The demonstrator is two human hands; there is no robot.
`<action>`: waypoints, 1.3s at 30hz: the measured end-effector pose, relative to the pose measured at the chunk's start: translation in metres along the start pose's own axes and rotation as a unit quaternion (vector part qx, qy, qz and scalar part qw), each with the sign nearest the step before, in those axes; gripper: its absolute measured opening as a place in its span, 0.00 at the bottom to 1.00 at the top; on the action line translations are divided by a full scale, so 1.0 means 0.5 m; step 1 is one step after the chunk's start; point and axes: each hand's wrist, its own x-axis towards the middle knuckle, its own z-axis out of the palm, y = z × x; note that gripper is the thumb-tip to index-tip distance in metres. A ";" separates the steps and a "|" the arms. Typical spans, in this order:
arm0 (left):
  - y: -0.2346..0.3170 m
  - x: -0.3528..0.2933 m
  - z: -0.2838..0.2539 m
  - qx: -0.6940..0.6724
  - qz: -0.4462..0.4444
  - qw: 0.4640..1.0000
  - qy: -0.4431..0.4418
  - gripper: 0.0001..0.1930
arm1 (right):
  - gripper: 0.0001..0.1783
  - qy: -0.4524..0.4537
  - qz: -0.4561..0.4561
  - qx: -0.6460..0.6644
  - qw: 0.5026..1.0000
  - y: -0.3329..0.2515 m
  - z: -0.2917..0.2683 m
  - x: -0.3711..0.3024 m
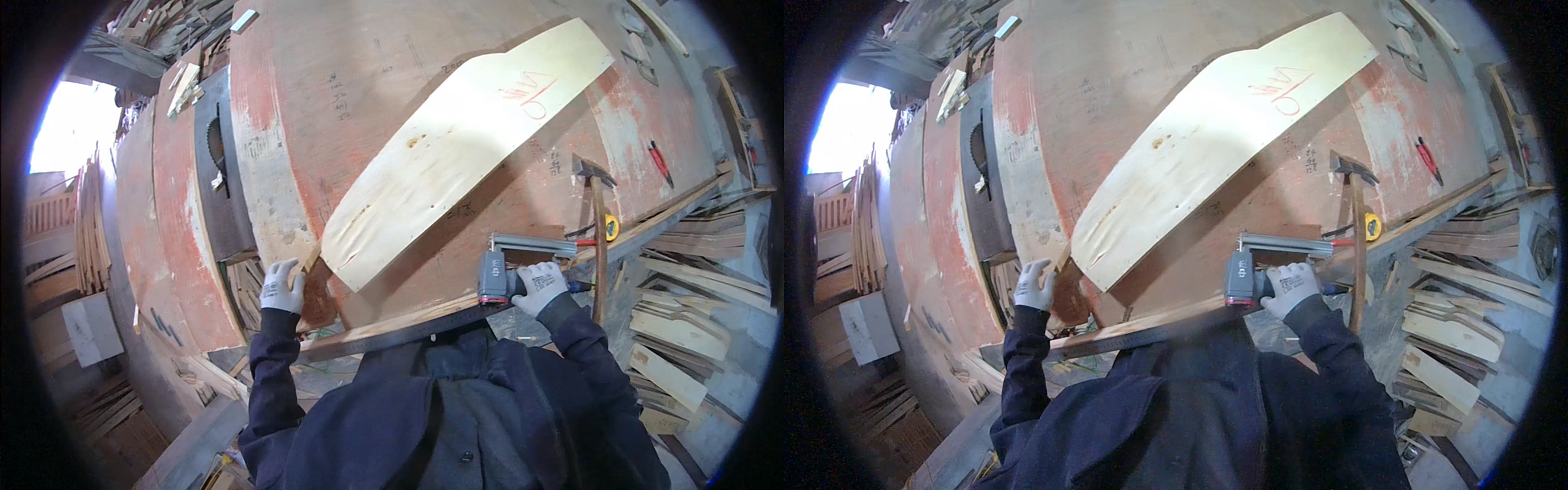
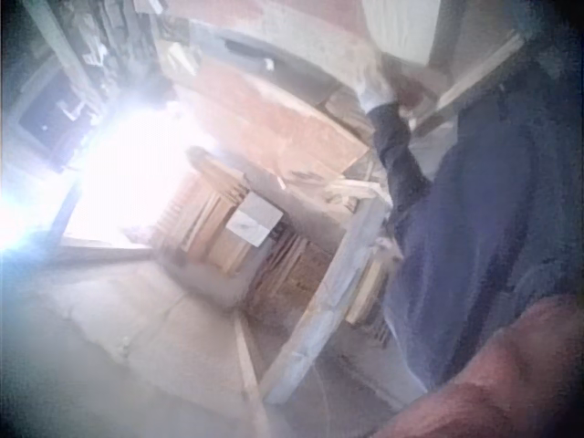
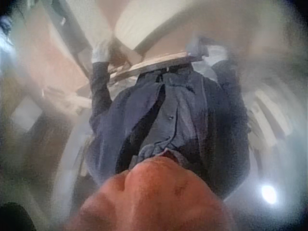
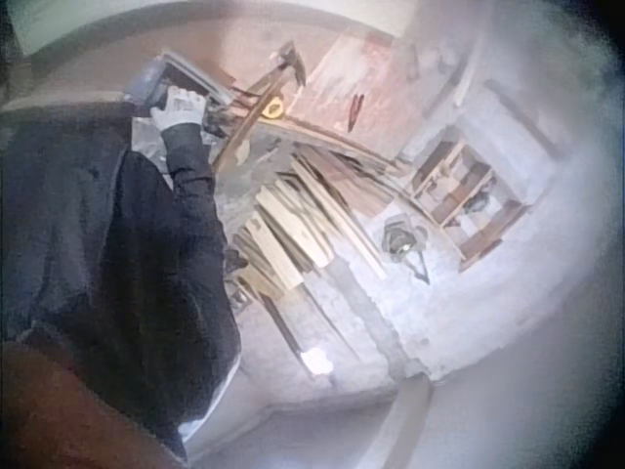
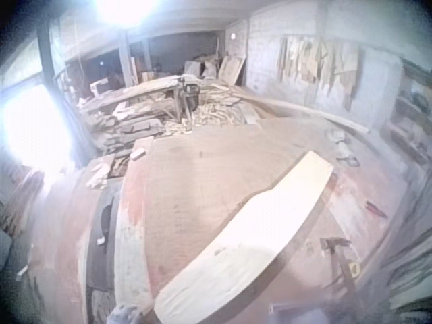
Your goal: The person assembles a wooden frame by attaching a curved wooden piece to a larger board using a nail gun and hammer. They then break a long wooden strip into smaller pieces using a hammer.
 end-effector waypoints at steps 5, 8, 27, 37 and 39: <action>-0.021 -0.015 0.048 0.070 -0.008 0.996 -0.060 0.21 | 0.28 -0.025 0.021 0.011 0.999 -0.011 -0.017 0.002; -0.018 -0.007 0.078 0.107 -0.003 0.993 -0.046 0.18 | 0.25 -0.054 0.032 0.028 0.998 -0.014 -0.028 0.002; -0.058 -0.036 0.096 0.063 -0.005 0.998 0.009 0.16 | 0.18 0.228 0.181 0.349 0.891 0.071 -0.056 -0.085; -0.044 0.026 0.017 0.033 -0.016 0.980 -0.194 0.17 | 0.16 0.239 0.131 0.370 0.888 0.031 -0.037 -0.021; -0.032 0.023 0.009 -0.028 -0.090 0.965 -0.246 0.18 | 0.16 0.229 0.089 0.361 0.900 0.009 -0.061 0.013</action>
